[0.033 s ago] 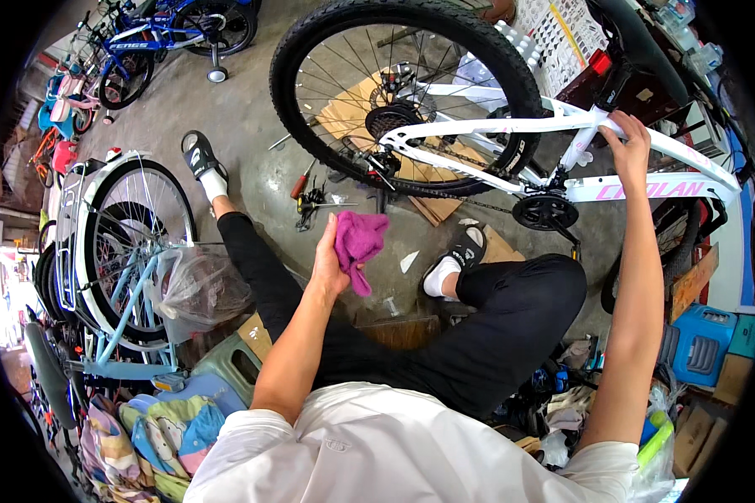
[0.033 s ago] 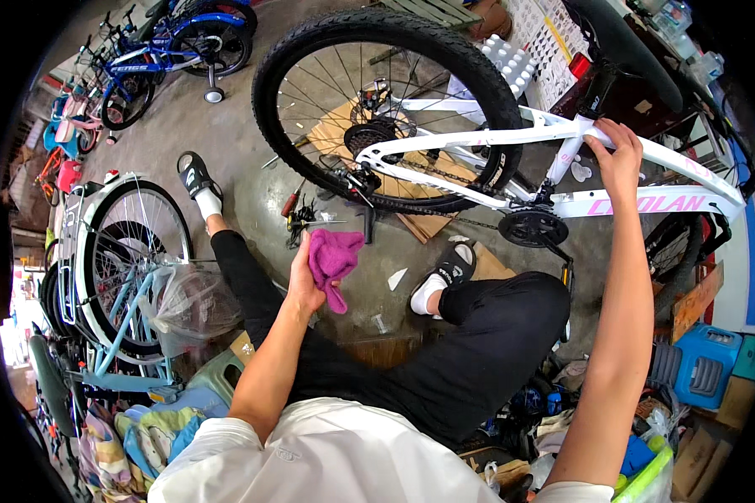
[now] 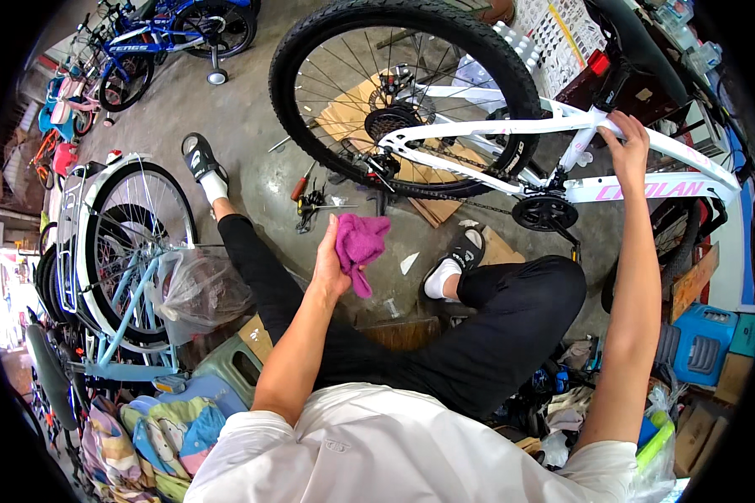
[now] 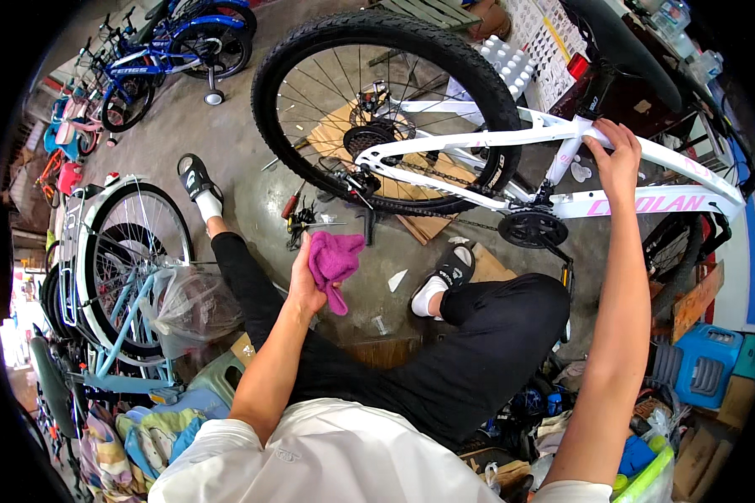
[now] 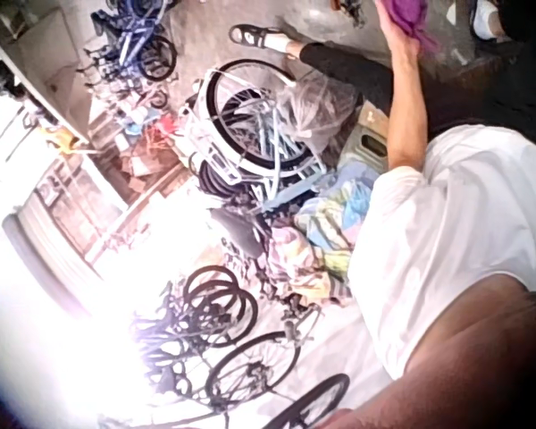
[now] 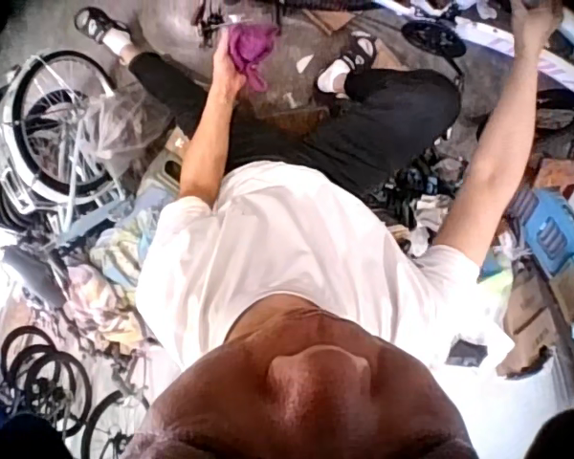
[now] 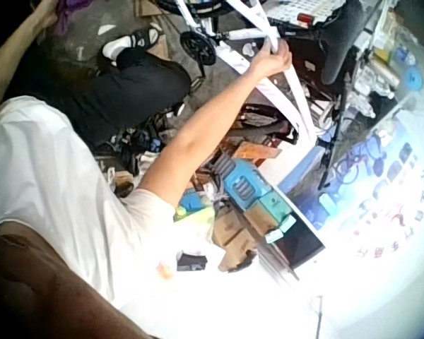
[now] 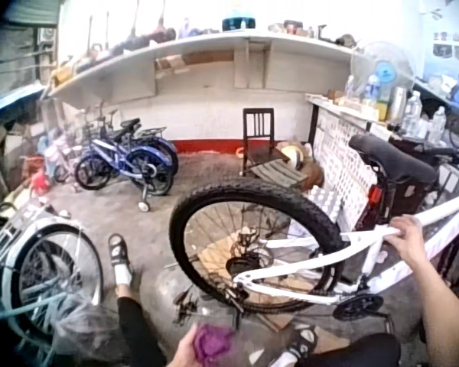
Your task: The person wipes the bicycle frame and wheels with a cloth, then picks up the bicycle and uses a screwdriver to tighten components on the handlebars.
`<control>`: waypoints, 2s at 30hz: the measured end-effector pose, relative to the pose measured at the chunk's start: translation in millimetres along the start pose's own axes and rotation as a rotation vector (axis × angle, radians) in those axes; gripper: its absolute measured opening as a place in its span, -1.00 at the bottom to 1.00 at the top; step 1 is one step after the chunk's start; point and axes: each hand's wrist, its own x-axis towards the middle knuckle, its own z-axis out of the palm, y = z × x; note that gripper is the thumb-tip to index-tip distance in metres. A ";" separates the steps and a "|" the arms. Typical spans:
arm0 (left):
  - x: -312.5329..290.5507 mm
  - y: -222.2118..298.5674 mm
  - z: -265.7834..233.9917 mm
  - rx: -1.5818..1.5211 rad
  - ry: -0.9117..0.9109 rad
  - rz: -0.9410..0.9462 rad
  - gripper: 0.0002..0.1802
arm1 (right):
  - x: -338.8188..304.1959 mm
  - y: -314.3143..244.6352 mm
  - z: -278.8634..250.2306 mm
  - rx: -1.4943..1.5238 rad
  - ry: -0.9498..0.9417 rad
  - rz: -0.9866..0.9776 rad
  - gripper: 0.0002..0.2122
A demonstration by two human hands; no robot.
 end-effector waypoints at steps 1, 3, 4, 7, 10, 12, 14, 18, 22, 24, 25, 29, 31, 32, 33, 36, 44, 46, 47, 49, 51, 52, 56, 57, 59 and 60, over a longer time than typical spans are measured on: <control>-4.4 2.5 14.5 -0.006 0.016 -0.003 -0.41 | -2.1 -0.4 1.1 0.011 0.006 0.013 -0.64; 3.1 0.5 32.9 -0.049 -0.023 -0.016 -0.51 | -8.2 3.0 -0.3 0.009 0.025 0.037 -0.63; 9.0 -0.5 35.9 -0.045 -0.029 -0.026 -0.51 | -12.6 6.2 -1.7 0.015 0.067 0.031 -0.64; 28.0 -14.6 57.5 -0.063 -0.144 -0.021 -0.53 | -21.8 32.2 -1.8 0.022 0.131 -0.064 -0.68; 23.9 12.6 107.1 0.004 -0.328 -0.004 -0.50 | -3.1 -9.3 7.1 0.142 0.183 -0.154 -0.69; 36.0 11.6 139.7 -0.079 -0.336 0.026 -0.49 | -1.0 -28.4 1.3 0.002 0.204 -0.073 -0.67; 60.4 3.6 163.6 -0.127 -0.286 0.025 -0.52 | -6.4 -27.7 -5.5 0.084 0.197 -0.016 -0.66; 80.5 -2.0 234.5 -0.137 -0.549 -0.135 -0.58 | -25.2 -11.7 -20.1 0.081 0.179 0.069 -0.67; 98.2 0.0 258.5 -0.201 -0.457 -0.162 -0.38 | -22.1 -16.6 -19.8 0.061 0.168 0.057 -0.66; 107.0 13.8 256.6 -0.289 -0.496 -0.184 -0.38 | -10.0 -27.9 -14.8 0.047 0.182 0.004 -0.65; 115.2 14.4 254.0 -0.251 -0.465 -0.125 -0.39 | -10.5 -22.8 -6.0 0.058 0.256 -0.039 -0.60; 131.9 1.9 250.1 -0.290 -0.262 -0.147 -0.68 | -35.3 -32.6 26.3 0.282 0.658 0.356 -0.28; 134.6 -3.8 253.3 -0.257 -0.263 -0.152 -0.71 | -38.3 -39.5 25.7 0.875 0.854 0.865 -0.29; 128.5 -3.0 258.5 -0.190 -0.243 -0.153 -0.69 | -35.5 -34.4 27.6 1.226 0.912 1.084 -0.28; 129.9 -3.0 256.3 -0.189 -0.210 -0.185 -0.66 | -30.2 -32.9 34.3 1.394 0.835 0.976 -0.32; 125.3 -0.2 247.6 -0.169 -0.230 -0.173 -0.61 | -3.3 -44.3 37.3 1.917 0.728 0.880 -0.35; 124.7 6.1 250.6 -0.154 -0.260 -0.207 -0.63 | 22.3 -28.1 34.3 2.255 0.732 0.932 -0.86; 115.6 10.6 260.1 -0.176 -0.285 -0.218 -0.66 | 22.2 -28.3 29.0 2.276 0.745 0.959 -0.88; 118.8 12.6 261.7 -0.169 -0.316 -0.201 -0.68 | 22.9 -26.7 24.7 2.302 0.742 0.893 -0.87; 120.5 11.1 260.9 -0.138 -0.306 -0.177 -0.70 | 15.9 -25.2 19.6 2.327 0.739 0.833 -0.87; 121.6 17.3 266.9 -0.100 -0.309 -0.166 -0.71 | 16.4 -21.7 14.6 2.344 0.750 0.808 -0.88; 119.5 22.1 272.8 -0.094 -0.268 -0.129 -0.69 | 18.0 -23.8 14.3 2.369 0.749 0.777 -0.89; 127.9 44.5 268.8 -0.043 -0.297 -0.125 -0.66 | 28.3 -45.1 13.6 2.374 0.787 0.774 -0.87; 129.4 45.1 275.8 -0.040 -0.278 -0.137 -0.66 | 28.4 -42.5 18.6 2.370 0.795 0.748 -0.87; 140.6 59.1 274.1 0.000 -0.392 -0.203 -0.68 | 31.3 -41.7 25.3 2.387 0.797 0.702 -0.85; 138.1 60.2 288.0 0.023 -0.341 -0.180 -0.67 | 31.2 -40.3 27.9 2.388 0.797 0.692 -0.85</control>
